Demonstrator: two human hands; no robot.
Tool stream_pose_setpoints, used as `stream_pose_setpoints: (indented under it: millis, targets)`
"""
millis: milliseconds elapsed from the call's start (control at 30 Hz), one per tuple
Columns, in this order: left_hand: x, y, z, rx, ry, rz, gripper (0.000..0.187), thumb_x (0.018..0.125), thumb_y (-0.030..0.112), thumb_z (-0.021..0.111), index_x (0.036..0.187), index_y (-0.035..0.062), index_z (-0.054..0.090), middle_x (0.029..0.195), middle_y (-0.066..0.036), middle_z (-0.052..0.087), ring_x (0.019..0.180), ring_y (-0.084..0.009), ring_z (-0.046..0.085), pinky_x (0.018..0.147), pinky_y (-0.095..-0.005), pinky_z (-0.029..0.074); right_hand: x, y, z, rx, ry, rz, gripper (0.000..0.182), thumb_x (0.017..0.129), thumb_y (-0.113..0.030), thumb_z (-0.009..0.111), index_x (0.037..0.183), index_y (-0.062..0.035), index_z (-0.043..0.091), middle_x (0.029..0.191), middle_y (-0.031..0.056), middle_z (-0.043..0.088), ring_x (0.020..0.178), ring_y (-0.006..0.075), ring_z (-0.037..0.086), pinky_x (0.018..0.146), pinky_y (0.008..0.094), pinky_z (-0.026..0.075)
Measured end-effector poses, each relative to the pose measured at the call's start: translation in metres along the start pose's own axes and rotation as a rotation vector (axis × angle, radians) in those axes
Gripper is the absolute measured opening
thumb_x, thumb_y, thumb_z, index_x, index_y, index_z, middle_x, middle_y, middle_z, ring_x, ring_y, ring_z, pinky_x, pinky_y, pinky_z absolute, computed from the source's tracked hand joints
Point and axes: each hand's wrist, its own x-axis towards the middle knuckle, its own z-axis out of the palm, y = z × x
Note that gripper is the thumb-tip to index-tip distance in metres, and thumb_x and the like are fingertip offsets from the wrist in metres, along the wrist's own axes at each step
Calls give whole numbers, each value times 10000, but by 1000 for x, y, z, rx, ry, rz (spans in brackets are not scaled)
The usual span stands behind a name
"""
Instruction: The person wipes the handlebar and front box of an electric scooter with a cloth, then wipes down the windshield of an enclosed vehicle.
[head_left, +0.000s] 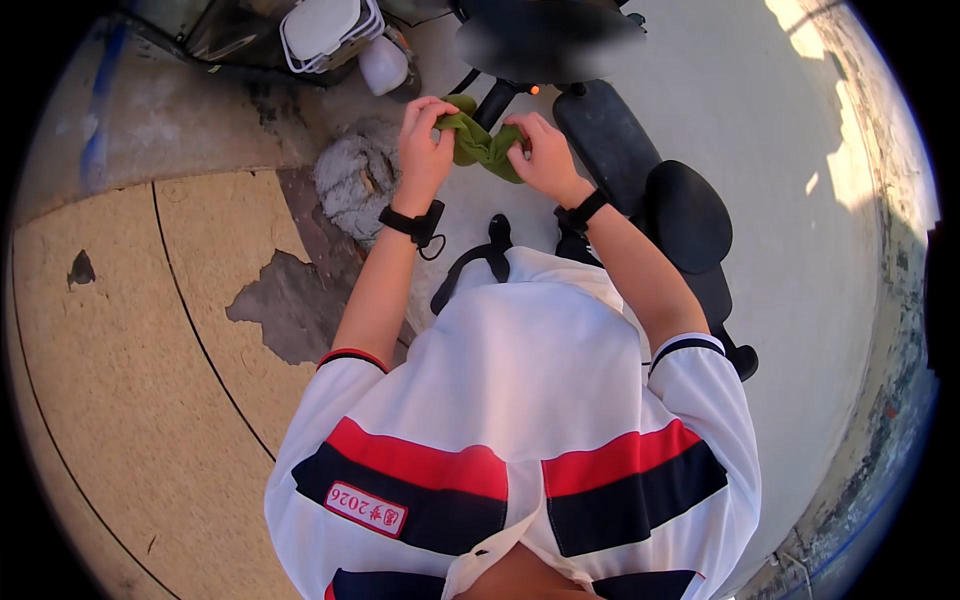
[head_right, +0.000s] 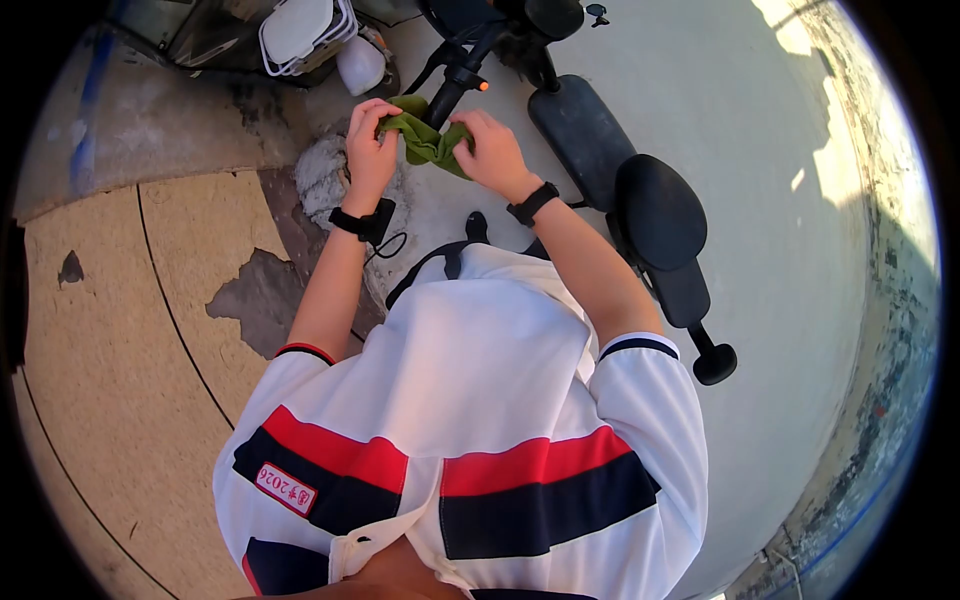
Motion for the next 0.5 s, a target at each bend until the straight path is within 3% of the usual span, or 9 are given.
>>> stream_pose_setpoints:
  millis: [133,233,500]
  targets:
    - [17,10,29,-169,-48,65,264,798,-78,627,1035,39,637,1035,-122,649,1001,-310,621,856,-368,494,0,10,-16,-27,148,83,248,821,-14,612,1065,-45,644,893,127,583,664,260,613,621,347,504]
    - [14,8,47,11,-185,128,296,760,-78,633,1032,39,625,1026,-131,659,1001,-353,608,861,-411,497,-2,21,-21,-11,215,91,225,825,-25,623,1048,-43,649,883,120,579,647,239,605,622,342,503]
    - [-5,0,29,150,-310,168,299,721,-68,657,996,45,626,985,-119,657,963,-349,577,829,-426,487,-11,30,-25,-10,132,135,208,820,-28,634,1026,-51,647,879,102,582,660,231,608,620,336,502]
